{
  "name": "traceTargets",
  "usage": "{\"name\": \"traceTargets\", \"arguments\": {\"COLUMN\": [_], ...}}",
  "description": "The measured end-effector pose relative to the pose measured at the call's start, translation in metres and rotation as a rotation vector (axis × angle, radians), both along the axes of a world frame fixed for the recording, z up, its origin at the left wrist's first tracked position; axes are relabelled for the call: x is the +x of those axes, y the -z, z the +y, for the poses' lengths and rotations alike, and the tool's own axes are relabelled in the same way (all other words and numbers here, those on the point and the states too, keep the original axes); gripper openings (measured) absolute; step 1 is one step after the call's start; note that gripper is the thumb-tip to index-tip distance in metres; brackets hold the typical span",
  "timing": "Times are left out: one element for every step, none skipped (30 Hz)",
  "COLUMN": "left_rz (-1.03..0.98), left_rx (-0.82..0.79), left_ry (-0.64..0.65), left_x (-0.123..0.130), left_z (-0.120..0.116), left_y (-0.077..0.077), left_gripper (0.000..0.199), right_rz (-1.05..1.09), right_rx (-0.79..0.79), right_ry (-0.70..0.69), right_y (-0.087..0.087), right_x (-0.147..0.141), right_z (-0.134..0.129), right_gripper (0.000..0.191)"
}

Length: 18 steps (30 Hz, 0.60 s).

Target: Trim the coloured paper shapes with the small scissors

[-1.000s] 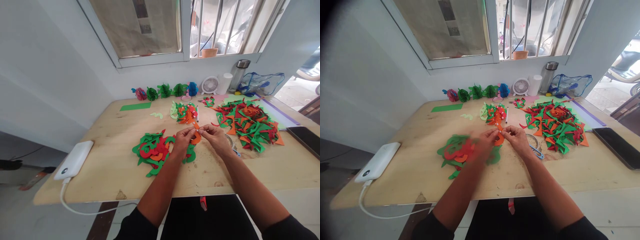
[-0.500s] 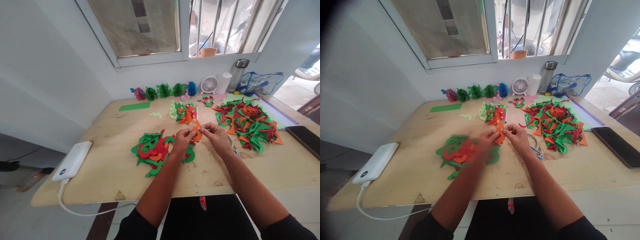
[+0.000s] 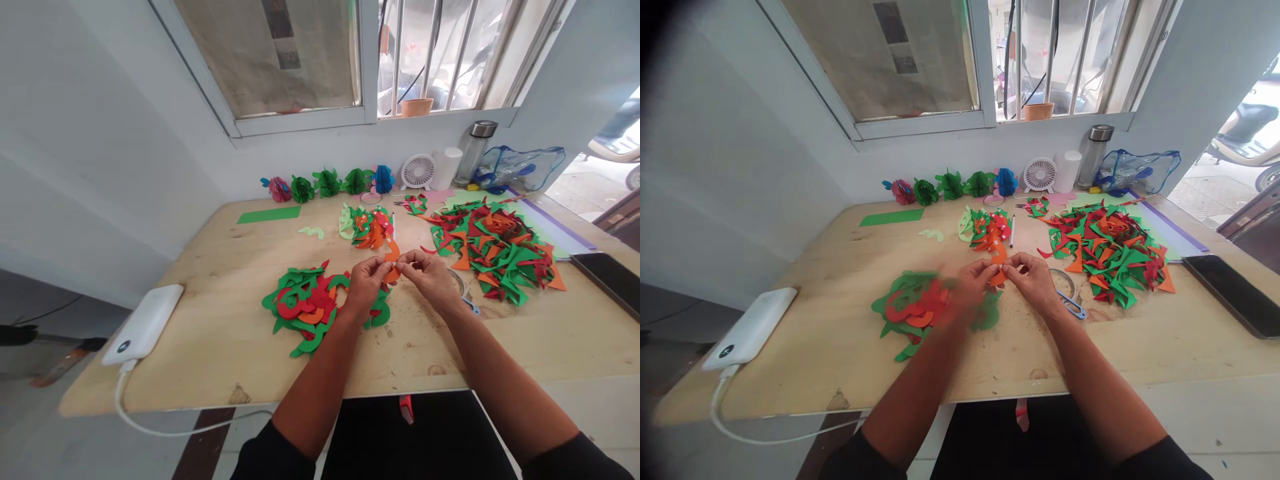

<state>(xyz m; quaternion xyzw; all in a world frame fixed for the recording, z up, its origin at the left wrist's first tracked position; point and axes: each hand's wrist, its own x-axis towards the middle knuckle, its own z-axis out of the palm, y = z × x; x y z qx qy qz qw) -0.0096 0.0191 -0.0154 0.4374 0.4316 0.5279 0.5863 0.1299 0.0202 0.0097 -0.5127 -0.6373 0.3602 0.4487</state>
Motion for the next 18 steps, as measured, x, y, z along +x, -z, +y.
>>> {"name": "traceTargets", "arguments": {"left_rz": [-0.001,-0.001,0.001,0.002,0.002,0.003,0.002,0.002,0.001,0.001,0.001,0.004,0.007,0.011,0.015,0.019,0.022,0.025], "left_rx": [-0.001,-0.002,-0.002,-0.002,0.0,0.002,0.005,0.008,0.012,0.015,0.017,0.018,0.02,0.022,0.026,0.031,0.037,0.042], "left_ry": [0.001,0.003,0.006,0.007,0.008,0.009,0.011,0.011,0.012,0.014,0.016,0.018,0.018,0.021,0.024,0.025,0.024,0.02], "left_x": [0.0,-0.0001,-0.0002,-0.0002,-0.0002,-0.0003,-0.0003,-0.0004,-0.0004,-0.0004,-0.0004,-0.0004,-0.0003,-0.0003,-0.0001,0.0,0.0001,0.0002], "left_z": [0.0004,0.0007,0.0008,0.0009,0.001,0.0009,0.0009,0.001,0.001,0.0011,0.0012,0.0013,0.0014,0.0013,0.0012,0.0011,0.0009,0.0008], "left_y": [0.0005,0.001,0.0014,0.0018,0.0023,0.0027,0.003,0.0033,0.0036,0.0036,0.0036,0.0035,0.0032,0.003,0.0028,0.0027,0.0026,0.0027], "left_gripper": [0.027,0.027,0.027,0.027,0.027,0.026,0.025,0.025,0.025,0.025,0.025,0.025,0.024,0.023,0.023,0.022,0.022,0.022], "right_rz": [-0.002,-0.004,-0.008,-0.014,-0.021,-0.029,-0.036,-0.043,-0.05,-0.058,-0.064,-0.068,-0.07,-0.071,-0.072,-0.075,-0.08,-0.087], "right_rx": [0.0,-0.002,-0.003,-0.003,-0.002,-0.001,0.001,0.003,0.006,0.011,0.016,0.023,0.03,0.037,0.045,0.053,0.063,0.073], "right_ry": [0.006,0.012,0.017,0.019,0.019,0.019,0.019,0.021,0.027,0.035,0.041,0.044,0.046,0.045,0.042,0.041,0.042,0.041], "right_y": [0.0005,0.001,0.0014,0.0017,0.0019,0.0019,0.0019,0.0018,0.0017,0.0016,0.0014,0.0011,0.0009,0.0007,0.0006,0.0006,0.0006,0.0008], "right_x": [-0.0002,-0.0003,-0.0005,-0.0005,-0.0006,-0.0006,-0.0007,-0.0007,-0.0009,-0.001,-0.0013,-0.0015,-0.0018,-0.002,-0.0022,-0.0023,-0.0023,-0.0023], "right_z": [0.0002,0.0004,0.0006,0.0007,0.0009,0.001,0.0011,0.0011,0.001,0.0009,0.0007,0.0004,0.0002,0.0,-0.0001,-0.0002,-0.0001,0.0], "right_gripper": [0.017,0.018,0.018,0.018,0.017,0.017,0.017,0.018,0.018,0.019,0.02,0.02,0.02,0.019,0.019,0.019,0.018,0.018]}}
